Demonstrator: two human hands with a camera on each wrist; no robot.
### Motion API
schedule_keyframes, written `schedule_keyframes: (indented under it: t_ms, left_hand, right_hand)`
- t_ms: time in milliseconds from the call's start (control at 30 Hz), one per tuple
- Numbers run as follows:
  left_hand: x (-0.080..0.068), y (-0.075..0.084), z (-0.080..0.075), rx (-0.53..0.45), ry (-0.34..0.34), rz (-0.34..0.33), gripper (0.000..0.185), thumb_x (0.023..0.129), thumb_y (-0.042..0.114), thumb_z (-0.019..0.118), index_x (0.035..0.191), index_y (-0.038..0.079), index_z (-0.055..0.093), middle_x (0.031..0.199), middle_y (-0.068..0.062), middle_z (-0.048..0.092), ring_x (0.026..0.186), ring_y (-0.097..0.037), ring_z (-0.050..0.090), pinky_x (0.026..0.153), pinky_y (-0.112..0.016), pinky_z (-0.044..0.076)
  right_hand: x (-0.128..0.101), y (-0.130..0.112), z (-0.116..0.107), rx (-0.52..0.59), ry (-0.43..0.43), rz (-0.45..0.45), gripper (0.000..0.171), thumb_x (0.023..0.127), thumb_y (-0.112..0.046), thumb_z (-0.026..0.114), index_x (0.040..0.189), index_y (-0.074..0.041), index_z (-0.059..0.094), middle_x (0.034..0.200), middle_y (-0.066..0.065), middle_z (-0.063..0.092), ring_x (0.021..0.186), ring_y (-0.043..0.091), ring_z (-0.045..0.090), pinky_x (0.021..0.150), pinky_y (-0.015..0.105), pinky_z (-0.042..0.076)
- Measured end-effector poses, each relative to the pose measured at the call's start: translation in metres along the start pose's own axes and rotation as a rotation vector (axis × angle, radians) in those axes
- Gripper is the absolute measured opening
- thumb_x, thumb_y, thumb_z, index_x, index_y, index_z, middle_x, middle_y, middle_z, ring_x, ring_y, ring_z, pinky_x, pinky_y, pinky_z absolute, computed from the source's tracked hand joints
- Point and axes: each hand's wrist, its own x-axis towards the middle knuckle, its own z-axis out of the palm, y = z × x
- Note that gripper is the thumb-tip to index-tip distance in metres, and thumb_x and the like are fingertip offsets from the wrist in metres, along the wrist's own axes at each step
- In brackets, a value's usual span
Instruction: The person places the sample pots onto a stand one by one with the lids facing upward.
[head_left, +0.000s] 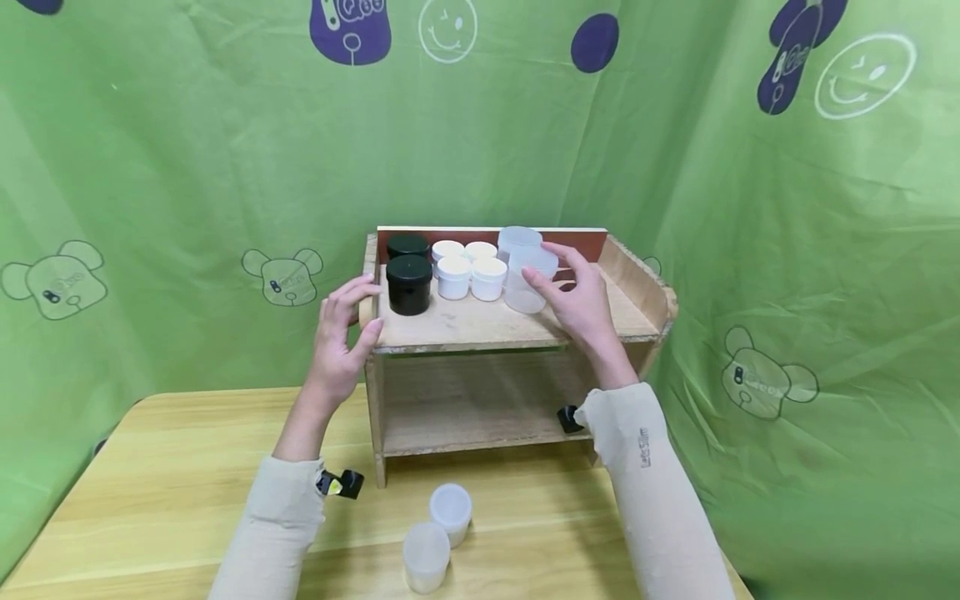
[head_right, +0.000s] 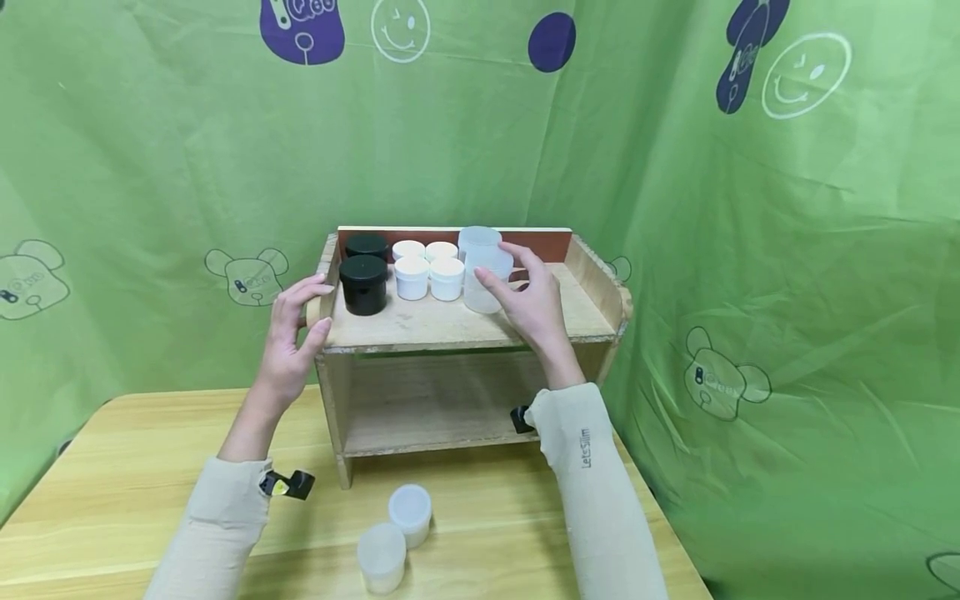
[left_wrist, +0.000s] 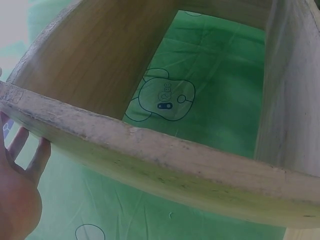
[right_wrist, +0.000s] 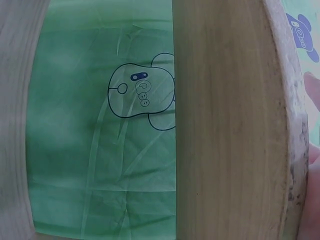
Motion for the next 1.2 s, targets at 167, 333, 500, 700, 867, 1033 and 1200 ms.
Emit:
schedule_keyframes:
  t_ms: [167,333,500,700,867,1033,1200]
  left_hand:
    - [-0.001,0.000,0.001,-0.007,-0.003,-0.008,0.045,0.097,0.024,0.058,0.140,0.012,0.056,0.157,-0.003,0.048,0.133,-0.022,0.042,0.103,-0.045,0.043]
    - [-0.001,0.000,0.002,-0.016,-0.006,-0.010,0.045,0.097,0.024,0.059,0.141,0.013,0.056,0.158,-0.001,0.047,0.134,-0.020,0.042,0.103,-0.045,0.043]
    - [0.000,0.000,0.002,-0.012,-0.005,-0.007,0.045,0.096,0.024,0.058,0.140,0.012,0.056,0.158,-0.003,0.047,0.133,-0.021,0.042,0.104,-0.045,0.042]
    - [0.001,0.001,0.001,-0.011,-0.011,-0.006,0.046,0.096,0.025,0.058,0.140,0.011,0.056,0.157,-0.003,0.047,0.132,-0.021,0.042,0.104,-0.046,0.041]
    - [0.001,0.001,0.001,-0.010,-0.018,-0.004,0.046,0.096,0.025,0.059,0.139,0.012,0.056,0.157,-0.003,0.048,0.131,-0.021,0.042,0.103,-0.047,0.041]
    - [0.001,0.001,0.000,-0.006,-0.012,0.000,0.046,0.096,0.024,0.058,0.140,0.011,0.056,0.158,-0.003,0.048,0.133,-0.022,0.042,0.104,-0.047,0.041]
    - [0.001,0.001,-0.002,-0.004,-0.012,-0.012,0.045,0.096,0.025,0.058,0.140,0.012,0.056,0.158,-0.002,0.047,0.133,-0.021,0.042,0.103,-0.044,0.041]
  right_hand:
    - [-0.002,-0.001,-0.001,0.005,-0.007,-0.003,0.062,0.094,-0.038,0.075,0.148,-0.013,0.055,0.128,0.016,0.064,0.103,0.026,0.059,0.091,0.034,0.048]
    - [-0.004,-0.003,-0.003,-0.014,0.016,-0.083,0.065,0.092,-0.030,0.076,0.150,-0.011,0.053,0.136,0.018,0.058,0.115,0.029,0.056,0.097,0.044,0.046]
    - [-0.016,-0.010,-0.006,-0.010,0.116,-0.174,0.061,0.091,-0.025,0.077,0.148,-0.015,0.056,0.136,0.016,0.057,0.120,0.029,0.054,0.096,0.040,0.043]
    - [-0.047,-0.025,-0.007,0.033,0.139,-0.270,0.049,0.094,-0.012,0.073,0.141,-0.010,0.061,0.128,0.015,0.063,0.110,0.022,0.057,0.096,0.039,0.046]
    - [-0.084,-0.027,0.002,0.053,0.029,-0.340,0.044,0.092,-0.004,0.072,0.135,-0.004,0.064,0.120,0.018,0.068,0.105,0.022,0.060,0.093,0.030,0.049]
    - [-0.114,-0.022,0.024,0.049,-0.152,-0.417,0.040,0.090,-0.005,0.075,0.130,-0.008,0.068,0.116,0.008,0.071,0.105,0.021,0.063,0.093,0.028,0.053]
    - [-0.141,-0.009,0.051,0.065,-0.348,-0.394,0.038,0.093,-0.012,0.074,0.130,-0.012,0.069,0.115,0.000,0.070,0.103,0.015,0.062,0.091,0.034,0.056]
